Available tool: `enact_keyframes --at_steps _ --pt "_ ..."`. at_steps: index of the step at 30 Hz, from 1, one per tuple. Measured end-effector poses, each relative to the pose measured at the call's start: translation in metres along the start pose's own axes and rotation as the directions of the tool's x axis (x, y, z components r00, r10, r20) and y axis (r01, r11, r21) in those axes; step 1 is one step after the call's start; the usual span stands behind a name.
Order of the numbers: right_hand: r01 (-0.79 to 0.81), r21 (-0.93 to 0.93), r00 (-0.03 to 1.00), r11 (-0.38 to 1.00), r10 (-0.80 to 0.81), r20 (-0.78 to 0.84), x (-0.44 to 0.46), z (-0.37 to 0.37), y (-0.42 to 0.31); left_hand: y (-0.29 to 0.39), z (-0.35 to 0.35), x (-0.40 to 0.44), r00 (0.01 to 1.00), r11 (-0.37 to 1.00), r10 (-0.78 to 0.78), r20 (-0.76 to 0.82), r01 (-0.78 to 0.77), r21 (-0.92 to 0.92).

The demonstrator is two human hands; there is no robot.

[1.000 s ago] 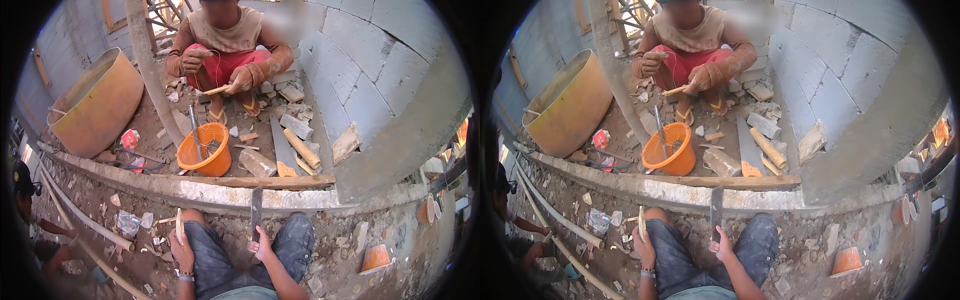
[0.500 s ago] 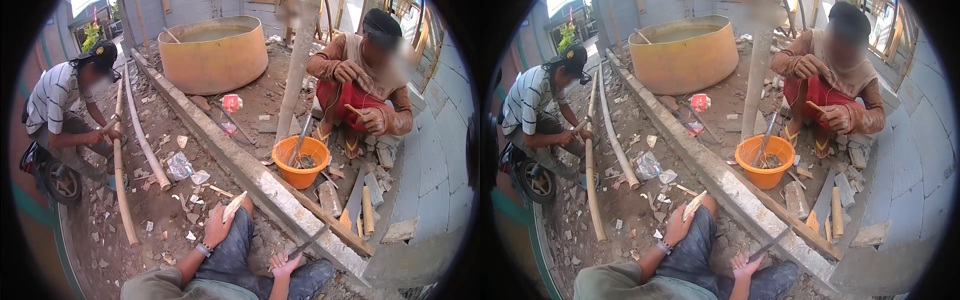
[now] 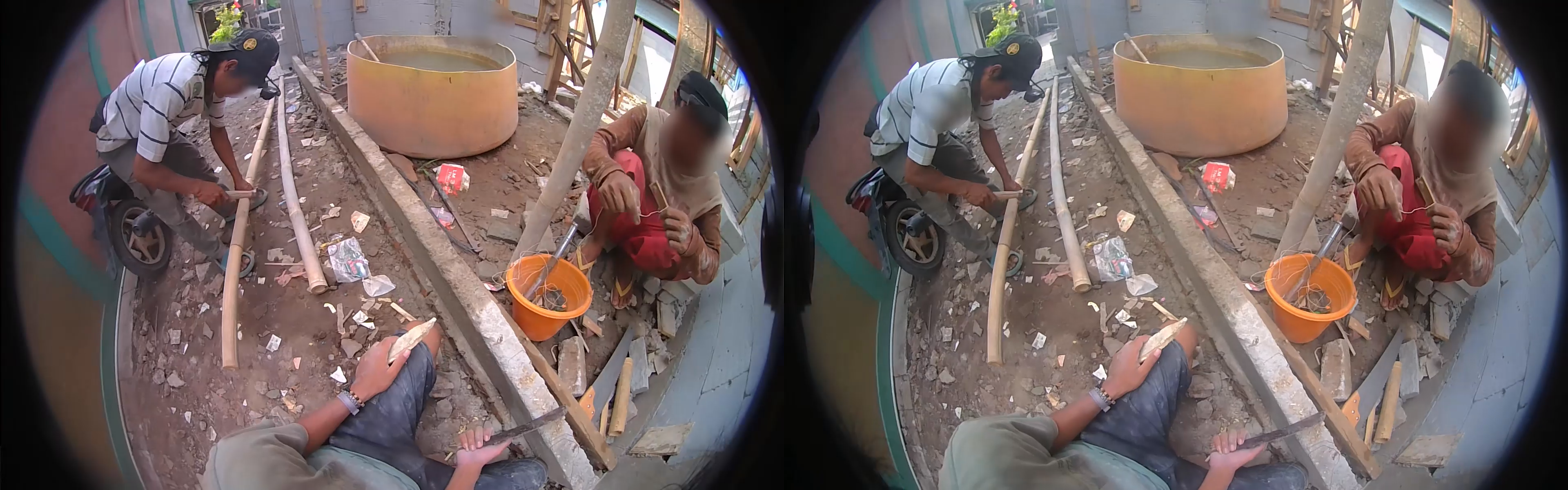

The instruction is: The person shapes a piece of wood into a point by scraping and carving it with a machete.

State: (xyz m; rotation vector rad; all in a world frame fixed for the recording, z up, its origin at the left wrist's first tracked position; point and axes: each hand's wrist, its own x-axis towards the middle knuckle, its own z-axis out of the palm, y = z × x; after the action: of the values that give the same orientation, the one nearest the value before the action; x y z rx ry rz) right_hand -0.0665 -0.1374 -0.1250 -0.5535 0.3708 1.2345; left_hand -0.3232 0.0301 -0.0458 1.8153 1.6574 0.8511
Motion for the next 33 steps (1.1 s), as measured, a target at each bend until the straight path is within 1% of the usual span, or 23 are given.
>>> enact_keyframes --at_steps 1,4,7,10,13,16,17,19,21,24,26,29,31,32,33 --pt "0.034 -0.007 0.998 0.999 -0.034 -0.043 0.000 0.002 0.001 0.006 -0.005 -0.001 1.000 1.000 -0.008 0.001 0.008 0.015" --pt "0.150 -0.040 0.987 0.988 -0.152 -0.047 -0.002 0.007 0.005 0.001 -0.007 -0.002 1.000 1.000 0.005 -0.019 -0.004 0.014" --pt "0.189 0.001 0.979 0.982 -0.188 -0.074 -0.012 0.022 0.010 0.000 -0.010 -0.003 0.999 1.000 0.008 -0.033 -0.008 0.020" --pt "0.155 0.018 0.987 0.988 -0.154 -0.051 -0.017 0.029 0.009 -0.001 -0.011 -0.004 0.997 0.999 0.038 -0.061 -0.037 0.018" --pt "0.155 0.011 0.985 0.988 -0.153 -0.076 -0.017 0.020 0.008 0.006 -0.017 -0.005 1.000 0.999 0.004 -0.009 -0.004 0.036" --pt "0.168 -0.055 0.984 0.984 -0.170 -0.045 -0.011 0.005 0.005 0.004 -0.013 -0.006 1.000 0.999 0.020 -0.022 -0.019 0.032" --pt "0.129 -0.071 0.989 0.989 -0.133 -0.063 -0.013 0.003 0.004 0.006 -0.013 -0.007 0.999 0.999 0.018 -0.031 -0.016 0.041" --pt "0.117 -0.058 0.989 0.991 -0.121 -0.080 -0.010 0.005 0.004 0.005 -0.009 -0.007 0.997 0.997 0.061 -0.046 -0.059 0.048" --pt "0.078 -0.056 0.996 0.995 -0.080 -0.028 -0.003 -0.009 0.002 -0.001 -0.001 -0.007 0.998 0.998 0.037 -0.051 -0.034 0.059" --pt "0.054 -0.096 0.998 0.994 -0.055 -0.008 -0.002 -0.019 -0.001 -0.006 0.004 -0.009 0.995 0.997 0.075 -0.061 -0.072 0.041" --pt "0.085 -0.131 0.996 0.988 -0.080 0.044 -0.001 -0.023 0.001 0.006 -0.002 -0.009 1.000 1.000 0.010 -0.011 -0.010 0.017" --pt "0.110 -0.138 0.994 0.984 -0.112 -0.008 -0.003 -0.018 0.002 0.000 0.002 -0.010 0.996 0.998 0.067 -0.061 -0.066 0.019" --pt "0.094 -0.168 0.994 0.981 -0.102 -0.043 -0.003 -0.015 0.003 -0.002 0.002 -0.008 0.991 0.993 0.117 -0.070 -0.118 0.003" --pt "0.093 -0.160 0.986 0.983 -0.114 -0.125 -0.004 -0.010 0.004 -0.003 -0.001 -0.011 0.989 0.993 0.119 -0.090 -0.119 0.006" --pt "0.098 -0.142 0.986 0.985 -0.115 -0.117 -0.005 -0.006 0.004 -0.002 -0.003 -0.011 0.993 0.996 0.086 -0.075 -0.083 0.039"
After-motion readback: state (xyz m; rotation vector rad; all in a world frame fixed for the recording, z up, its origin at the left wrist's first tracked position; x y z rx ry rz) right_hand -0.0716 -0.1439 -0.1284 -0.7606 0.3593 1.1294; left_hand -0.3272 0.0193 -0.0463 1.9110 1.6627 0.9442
